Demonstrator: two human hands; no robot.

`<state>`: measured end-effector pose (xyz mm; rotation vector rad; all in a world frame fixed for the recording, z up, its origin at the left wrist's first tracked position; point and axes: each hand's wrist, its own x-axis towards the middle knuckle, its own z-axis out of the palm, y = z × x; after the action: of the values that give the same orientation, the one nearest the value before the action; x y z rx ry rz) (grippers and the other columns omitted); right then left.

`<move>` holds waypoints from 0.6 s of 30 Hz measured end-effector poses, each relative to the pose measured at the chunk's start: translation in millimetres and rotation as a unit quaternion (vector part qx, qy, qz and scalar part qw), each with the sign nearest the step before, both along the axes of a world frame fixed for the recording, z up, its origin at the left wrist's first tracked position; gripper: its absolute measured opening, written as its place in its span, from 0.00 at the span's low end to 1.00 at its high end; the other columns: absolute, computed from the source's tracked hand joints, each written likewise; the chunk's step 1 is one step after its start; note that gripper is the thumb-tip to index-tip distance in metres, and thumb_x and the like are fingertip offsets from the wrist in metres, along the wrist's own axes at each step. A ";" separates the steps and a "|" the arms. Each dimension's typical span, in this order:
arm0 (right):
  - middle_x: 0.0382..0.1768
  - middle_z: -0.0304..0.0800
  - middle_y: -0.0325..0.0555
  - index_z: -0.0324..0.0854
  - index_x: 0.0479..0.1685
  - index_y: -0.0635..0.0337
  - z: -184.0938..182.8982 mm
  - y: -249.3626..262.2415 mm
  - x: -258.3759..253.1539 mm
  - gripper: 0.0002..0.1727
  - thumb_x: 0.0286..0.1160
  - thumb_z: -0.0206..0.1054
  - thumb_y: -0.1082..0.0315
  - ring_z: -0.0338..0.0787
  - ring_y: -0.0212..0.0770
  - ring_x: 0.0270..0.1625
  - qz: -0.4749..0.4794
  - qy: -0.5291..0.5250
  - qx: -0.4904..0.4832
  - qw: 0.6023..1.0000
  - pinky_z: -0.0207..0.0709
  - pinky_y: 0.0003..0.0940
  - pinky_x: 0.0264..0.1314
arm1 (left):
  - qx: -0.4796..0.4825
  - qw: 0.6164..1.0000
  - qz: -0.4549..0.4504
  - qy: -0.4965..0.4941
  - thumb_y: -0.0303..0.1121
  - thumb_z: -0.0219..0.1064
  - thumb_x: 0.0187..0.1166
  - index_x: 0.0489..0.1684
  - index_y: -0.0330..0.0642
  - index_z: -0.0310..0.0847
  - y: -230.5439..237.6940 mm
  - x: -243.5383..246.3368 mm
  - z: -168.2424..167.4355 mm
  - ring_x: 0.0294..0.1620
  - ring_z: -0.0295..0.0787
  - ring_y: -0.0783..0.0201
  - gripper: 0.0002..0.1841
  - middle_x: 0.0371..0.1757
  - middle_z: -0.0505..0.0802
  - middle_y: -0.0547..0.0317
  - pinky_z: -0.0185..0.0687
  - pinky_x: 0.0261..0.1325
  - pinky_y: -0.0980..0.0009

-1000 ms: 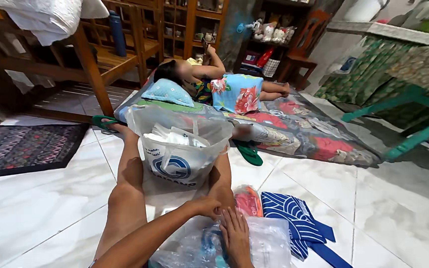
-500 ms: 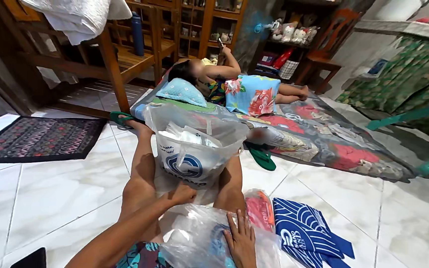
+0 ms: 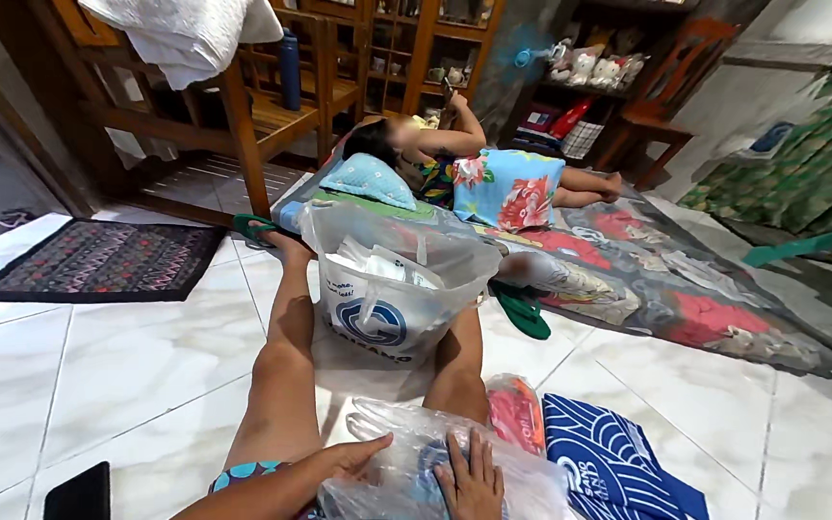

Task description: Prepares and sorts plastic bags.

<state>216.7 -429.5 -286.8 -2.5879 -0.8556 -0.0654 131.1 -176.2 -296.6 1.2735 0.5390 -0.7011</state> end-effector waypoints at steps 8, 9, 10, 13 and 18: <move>0.86 0.54 0.82 0.70 0.85 0.60 3.3 10.3 12.9 0.38 0.82 0.53 0.43 0.56 0.88 0.84 -0.051 -0.007 0.025 0.998 0.48 0.85 0.77 | -0.249 0.906 0.320 -0.119 0.70 0.20 0.84 0.63 0.39 0.77 -20.0 -3.5 33.8 0.51 0.92 0.61 0.48 0.51 0.94 0.54 0.86 0.57 0.64; 0.85 0.54 0.83 0.70 0.85 0.62 10.7 11.1 12.8 0.38 0.82 0.54 0.44 0.57 0.88 0.84 -0.051 -0.011 0.029 0.998 0.49 0.85 0.77 | -0.154 0.931 0.320 -0.086 0.63 0.19 0.88 0.56 0.35 0.79 -30.8 -10.4 53.0 0.46 0.90 0.63 0.45 0.45 0.93 0.51 0.84 0.54 0.66; 0.85 0.54 0.84 0.71 0.84 0.64 17.8 11.8 11.6 0.38 0.82 0.55 0.44 0.57 0.89 0.83 -0.050 -0.017 0.034 0.998 0.49 0.85 0.77 | -0.092 0.956 0.271 -0.071 0.55 0.17 0.92 0.67 0.25 0.73 -38.6 -19.7 73.8 0.56 0.84 0.58 0.44 0.57 0.88 0.40 0.74 0.65 0.64; 0.85 0.52 0.84 0.70 0.85 0.62 20.0 11.3 3.7 0.39 0.82 0.54 0.43 0.55 0.90 0.84 -0.044 -0.017 0.032 0.998 0.46 0.86 0.78 | -0.042 0.983 0.070 -0.165 0.46 0.25 0.94 0.71 0.25 0.69 -32.6 -31.6 38.2 0.65 0.83 0.65 0.34 0.64 0.86 0.45 0.76 0.71 0.65; 0.87 0.50 0.83 0.70 0.86 0.56 0.6 11.3 -1.4 0.37 0.83 0.55 0.43 0.54 0.88 0.85 -0.035 -0.003 -0.023 0.999 0.46 0.83 0.79 | 0.129 0.978 0.166 -0.006 0.23 0.46 0.90 0.68 0.20 0.70 -77.3 -2.1 143.8 0.61 0.81 0.68 0.17 0.64 0.85 0.43 0.69 0.72 0.73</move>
<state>215.3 -418.2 -286.2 -2.6618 -0.7764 -0.0759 129.0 -253.5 -152.8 1.3836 0.8314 -0.3495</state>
